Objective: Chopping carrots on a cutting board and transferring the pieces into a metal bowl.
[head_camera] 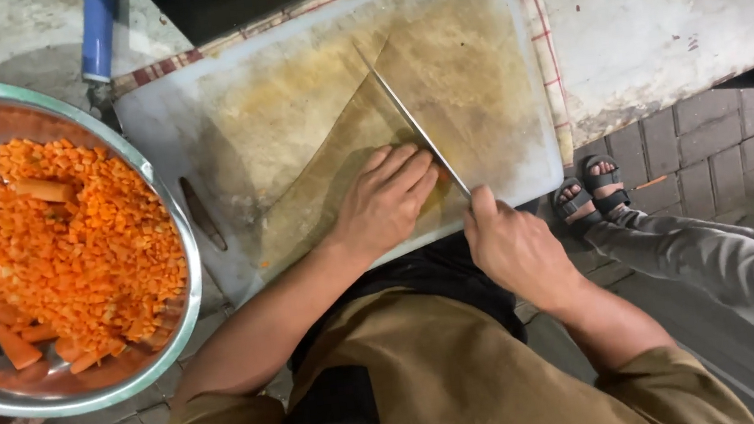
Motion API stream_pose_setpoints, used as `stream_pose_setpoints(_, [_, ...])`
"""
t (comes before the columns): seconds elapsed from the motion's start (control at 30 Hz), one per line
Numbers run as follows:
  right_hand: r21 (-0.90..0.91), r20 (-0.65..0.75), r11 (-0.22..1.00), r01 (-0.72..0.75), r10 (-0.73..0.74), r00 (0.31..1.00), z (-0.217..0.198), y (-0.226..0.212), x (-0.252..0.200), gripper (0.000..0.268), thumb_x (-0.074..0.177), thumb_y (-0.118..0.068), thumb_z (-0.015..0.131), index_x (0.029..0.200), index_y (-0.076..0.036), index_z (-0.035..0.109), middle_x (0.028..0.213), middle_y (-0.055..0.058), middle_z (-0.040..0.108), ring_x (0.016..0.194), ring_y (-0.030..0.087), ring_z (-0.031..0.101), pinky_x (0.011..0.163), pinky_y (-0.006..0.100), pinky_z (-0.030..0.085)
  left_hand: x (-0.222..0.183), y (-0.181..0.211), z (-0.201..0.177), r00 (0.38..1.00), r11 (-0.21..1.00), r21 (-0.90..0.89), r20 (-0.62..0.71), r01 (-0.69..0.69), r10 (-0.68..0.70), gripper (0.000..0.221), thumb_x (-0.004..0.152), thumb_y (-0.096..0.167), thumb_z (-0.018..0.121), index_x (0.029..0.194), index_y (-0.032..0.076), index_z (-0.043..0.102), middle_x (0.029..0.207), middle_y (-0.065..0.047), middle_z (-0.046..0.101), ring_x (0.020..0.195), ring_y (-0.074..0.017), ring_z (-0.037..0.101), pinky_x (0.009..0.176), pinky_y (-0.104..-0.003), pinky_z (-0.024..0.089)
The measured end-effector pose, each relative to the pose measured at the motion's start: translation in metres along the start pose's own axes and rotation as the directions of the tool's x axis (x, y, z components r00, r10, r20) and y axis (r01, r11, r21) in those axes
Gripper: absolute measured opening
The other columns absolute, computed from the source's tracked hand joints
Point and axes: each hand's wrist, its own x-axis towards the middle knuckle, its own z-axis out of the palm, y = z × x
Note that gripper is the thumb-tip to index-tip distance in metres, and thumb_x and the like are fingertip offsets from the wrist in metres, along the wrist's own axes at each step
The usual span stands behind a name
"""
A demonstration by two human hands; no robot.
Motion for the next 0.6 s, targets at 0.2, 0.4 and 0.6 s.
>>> stream_pose_setpoints(0.2, [0.019,0.023,0.999,0.028,-0.029,0.999,-0.028,0.003,0.007,0.028,0.099,-0.036,0.04,0.11,-0.01,0.042,0.06,0.013,0.06,0.058,0.045,0.067,0.052,0.055,0.053,0.0,0.0,-0.008,0.995,0.996,-0.015,-0.046,-0.091,0.09,0.04,0.107,0.015,0.032,0.086,-0.001,0.062,0.087,-0.012,0.053,0.084,-0.0323,0.059,0.07,-0.038,0.048])
stream_pose_setpoints(0.4, [0.022,0.113,1.0,-0.021,0.018,0.993,-0.065,-0.013,-0.014,0.027,0.097,-0.033,0.041,0.11,-0.009,0.042,0.066,0.021,0.063,0.069,0.052,0.067,0.061,0.06,0.054,-0.001,0.001,-0.009,0.994,0.995,-0.012,-0.054,-0.097,0.097,0.036,0.106,0.012,0.038,0.083,-0.001,0.062,0.087,-0.011,0.055,0.088,-0.0328,0.06,0.073,-0.038,0.05])
stream_pose_setpoints(0.6, [0.011,0.101,0.996,-0.092,0.09,0.991,-0.011,-0.009,-0.007,0.027,0.099,-0.035,0.037,0.104,-0.009,0.041,0.067,0.02,0.064,0.067,0.049,0.068,0.064,0.058,0.055,-0.008,-0.003,-0.002,0.998,0.998,0.0,-0.019,-0.06,0.06,0.032,0.104,0.01,0.039,0.088,0.0,0.065,0.087,-0.01,0.054,0.088,-0.0312,0.059,0.071,-0.039,0.049])
